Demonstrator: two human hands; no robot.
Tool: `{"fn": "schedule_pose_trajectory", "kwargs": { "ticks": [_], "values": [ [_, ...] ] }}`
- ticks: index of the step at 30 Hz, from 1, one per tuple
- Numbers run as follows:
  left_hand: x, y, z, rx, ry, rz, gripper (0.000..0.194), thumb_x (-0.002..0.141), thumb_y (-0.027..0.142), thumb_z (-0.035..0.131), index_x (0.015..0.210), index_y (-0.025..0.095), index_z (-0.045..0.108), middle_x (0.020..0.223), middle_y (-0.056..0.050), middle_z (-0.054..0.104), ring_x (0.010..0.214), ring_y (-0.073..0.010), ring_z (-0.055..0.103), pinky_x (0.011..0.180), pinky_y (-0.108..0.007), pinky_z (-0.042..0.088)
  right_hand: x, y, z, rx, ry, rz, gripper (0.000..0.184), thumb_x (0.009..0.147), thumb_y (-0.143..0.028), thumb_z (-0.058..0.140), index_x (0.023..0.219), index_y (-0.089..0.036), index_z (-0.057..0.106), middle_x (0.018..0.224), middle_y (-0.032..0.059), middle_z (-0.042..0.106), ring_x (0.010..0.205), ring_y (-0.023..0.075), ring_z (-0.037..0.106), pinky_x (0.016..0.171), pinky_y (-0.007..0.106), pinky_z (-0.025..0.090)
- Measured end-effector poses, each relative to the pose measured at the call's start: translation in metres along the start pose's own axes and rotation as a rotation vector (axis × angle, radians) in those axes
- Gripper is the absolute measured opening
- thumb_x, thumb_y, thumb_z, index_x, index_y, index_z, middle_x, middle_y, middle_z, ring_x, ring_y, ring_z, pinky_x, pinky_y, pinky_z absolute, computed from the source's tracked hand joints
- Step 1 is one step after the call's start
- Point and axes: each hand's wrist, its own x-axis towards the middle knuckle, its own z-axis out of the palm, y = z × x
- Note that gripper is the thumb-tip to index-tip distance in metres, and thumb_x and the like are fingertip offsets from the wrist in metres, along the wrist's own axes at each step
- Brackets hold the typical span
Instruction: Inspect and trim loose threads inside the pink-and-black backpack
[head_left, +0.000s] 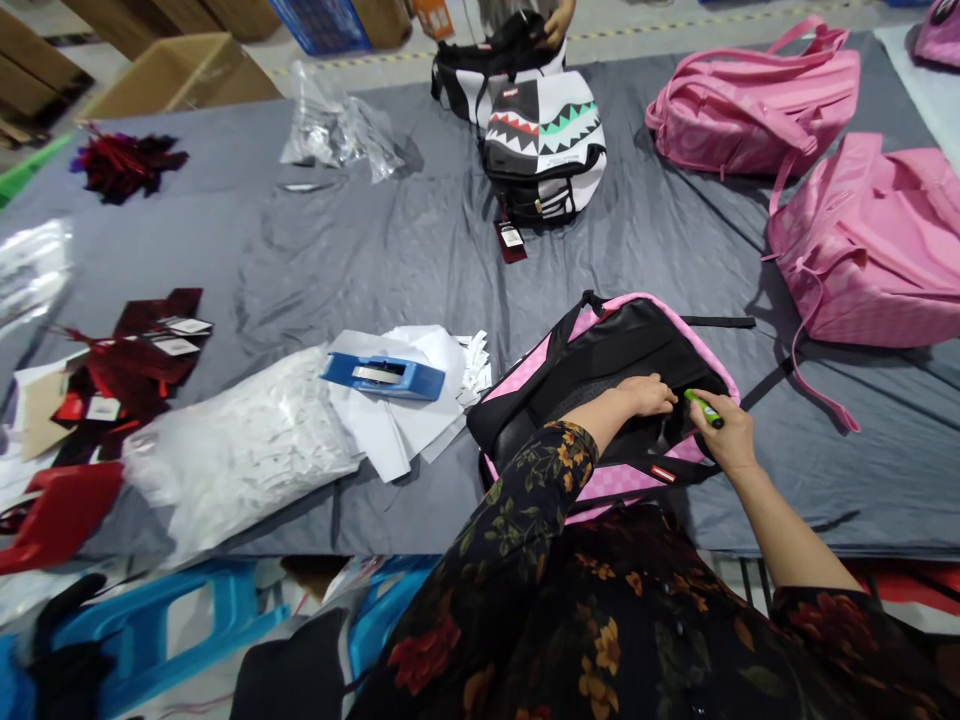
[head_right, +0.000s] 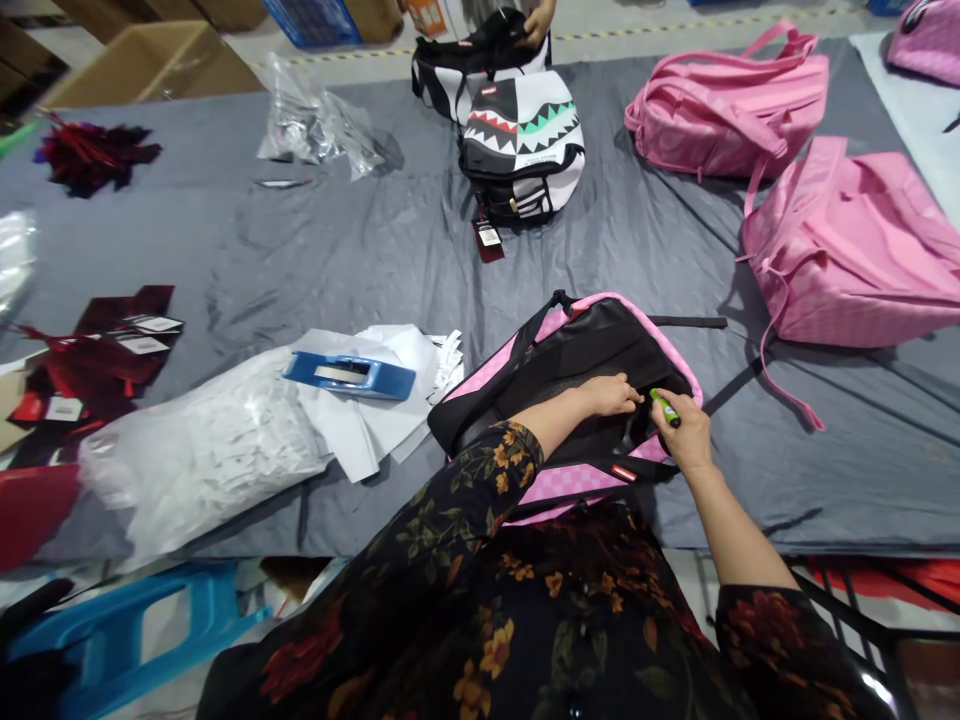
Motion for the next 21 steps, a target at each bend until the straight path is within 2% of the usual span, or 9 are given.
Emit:
{"fn": "schedule_pose_trajectory", "kwargs": {
  "ticks": [4, 7, 12, 16, 21],
  "values": [
    [0.000, 0.000, 0.002, -0.008, 0.012, -0.015, 0.044, 0.101, 0.036, 0.042, 0.142, 0.034, 0.056, 0.137, -0.004, 0.063, 0.126, -0.0219, 0.057, 0.106, -0.032, 0.046, -0.004, 0.004, 0.004, -0.095, -0.042, -0.092, 0.036, 0.094, -0.047, 0.050, 0.102, -0.022, 0.076, 0.089, 0.0087, 0.073, 0.077, 0.0238, 0.068, 0.073, 0.037, 0.056],
    [-0.001, 0.000, 0.003, -0.014, 0.016, -0.030, 0.045, 0.101, 0.035, 0.042, 0.143, 0.032, 0.055, 0.139, -0.006, 0.060, 0.124, -0.0217, 0.059, 0.105, -0.031, 0.047, -0.009, 0.005, 0.004, -0.197, -0.036, -0.126, 0.041, 0.097, -0.046, 0.046, 0.112, -0.020, 0.074, 0.091, 0.0096, 0.072, 0.079, 0.0233, 0.067, 0.069, 0.034, 0.053],
    [-0.004, 0.002, 0.003, -0.019, 0.011, -0.022, 0.044, 0.100, 0.033, 0.041, 0.141, 0.029, 0.058, 0.137, -0.007, 0.062, 0.127, -0.0221, 0.057, 0.106, -0.031, 0.046, -0.013, 0.003, 0.003, -0.352, -0.040, -0.168, 0.038, 0.098, -0.044, 0.047, 0.115, -0.023, 0.074, 0.090, 0.0061, 0.071, 0.073, 0.0196, 0.065, 0.052, 0.028, 0.040],
    [-0.005, 0.002, 0.003, -0.024, 0.018, -0.020, 0.044, 0.100, 0.032, 0.041, 0.141, 0.030, 0.058, 0.138, -0.005, 0.062, 0.123, -0.0213, 0.060, 0.106, -0.032, 0.046, -0.009, 0.003, 0.001, -0.425, -0.026, -0.201, 0.041, 0.100, -0.042, 0.044, 0.120, -0.020, 0.072, 0.091, 0.0076, 0.071, 0.075, 0.0198, 0.065, 0.052, 0.028, 0.037],
    [-0.005, 0.001, 0.003, -0.023, 0.014, -0.019, 0.044, 0.100, 0.034, 0.041, 0.140, 0.030, 0.058, 0.138, -0.005, 0.062, 0.125, -0.0221, 0.059, 0.105, -0.032, 0.047, -0.008, 0.002, 0.001, -0.479, -0.037, -0.245, 0.038, 0.100, -0.042, 0.045, 0.114, -0.023, 0.074, 0.090, 0.0054, 0.072, 0.071, 0.0174, 0.063, 0.050, 0.028, 0.032]
  ]
}}
